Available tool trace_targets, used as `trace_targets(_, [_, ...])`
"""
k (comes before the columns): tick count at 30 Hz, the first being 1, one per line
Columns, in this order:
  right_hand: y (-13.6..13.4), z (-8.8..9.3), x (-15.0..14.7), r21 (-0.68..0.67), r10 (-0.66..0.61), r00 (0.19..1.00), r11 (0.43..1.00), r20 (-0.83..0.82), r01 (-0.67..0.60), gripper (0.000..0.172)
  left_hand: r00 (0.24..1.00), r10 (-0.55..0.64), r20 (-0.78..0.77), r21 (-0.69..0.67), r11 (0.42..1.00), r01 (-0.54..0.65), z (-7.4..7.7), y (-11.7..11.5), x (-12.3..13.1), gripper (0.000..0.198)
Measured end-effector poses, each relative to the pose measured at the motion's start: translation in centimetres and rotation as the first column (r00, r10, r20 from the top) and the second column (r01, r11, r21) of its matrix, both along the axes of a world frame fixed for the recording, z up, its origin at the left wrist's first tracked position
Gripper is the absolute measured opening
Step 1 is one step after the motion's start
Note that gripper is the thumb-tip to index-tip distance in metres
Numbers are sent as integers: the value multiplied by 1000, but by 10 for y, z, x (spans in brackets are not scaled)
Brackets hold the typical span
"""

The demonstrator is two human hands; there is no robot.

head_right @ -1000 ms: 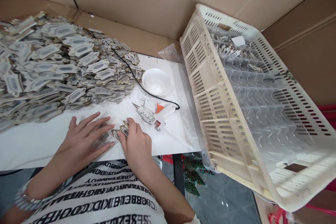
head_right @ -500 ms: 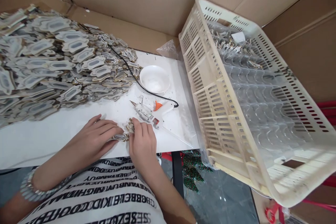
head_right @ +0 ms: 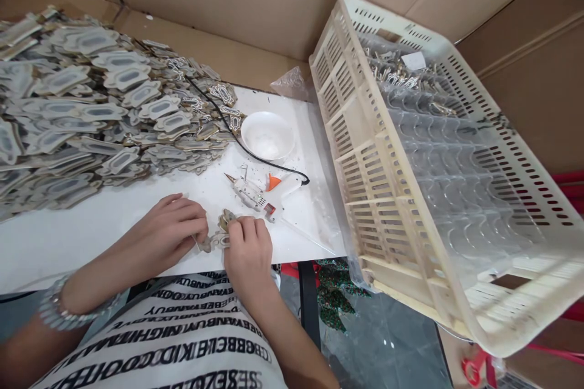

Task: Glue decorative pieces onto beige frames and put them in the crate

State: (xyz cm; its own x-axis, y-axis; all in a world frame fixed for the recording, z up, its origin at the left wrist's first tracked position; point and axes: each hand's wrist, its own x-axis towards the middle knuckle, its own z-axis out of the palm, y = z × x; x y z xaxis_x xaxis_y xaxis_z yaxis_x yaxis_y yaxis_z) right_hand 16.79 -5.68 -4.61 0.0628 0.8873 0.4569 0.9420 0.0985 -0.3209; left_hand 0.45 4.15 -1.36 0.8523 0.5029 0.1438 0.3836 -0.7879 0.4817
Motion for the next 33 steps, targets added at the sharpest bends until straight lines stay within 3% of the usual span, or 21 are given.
trace_targets(7, [2,5,-4,-144,3,996,990,84,9,29,998,57,-39,68,996,-54,-7,6,-14,38])
trace_targets(13, [6,8,-10,-183,-7,988,982,152,35,16,996,83,-29,114,990,-79,-8,8,-25,36])
trace_targets(18, [7,6,-16,-198,-19,992,979,123,43,36,993,118,-2,99,988,-117,-8,6,-37,29])
trace_targets(23, [4,8,-16,-120,0,1000,993,9,1,38,990,138,32,133,981,-141,-11,-3,-42,26])
trace_targets(27, [-4,12,-1,-87,-83,990,993,-113,74,38,993,114,41,160,980,-120,-13,-12,-37,27])
trace_targets(30, [-13,12,14,-185,-182,979,969,-92,162,41,994,99,55,204,973,-108,-13,-18,-34,26])
trace_targets(33, [-21,8,20,-218,-223,973,954,-52,207,32,992,111,63,209,970,-122,-14,-24,-34,23])
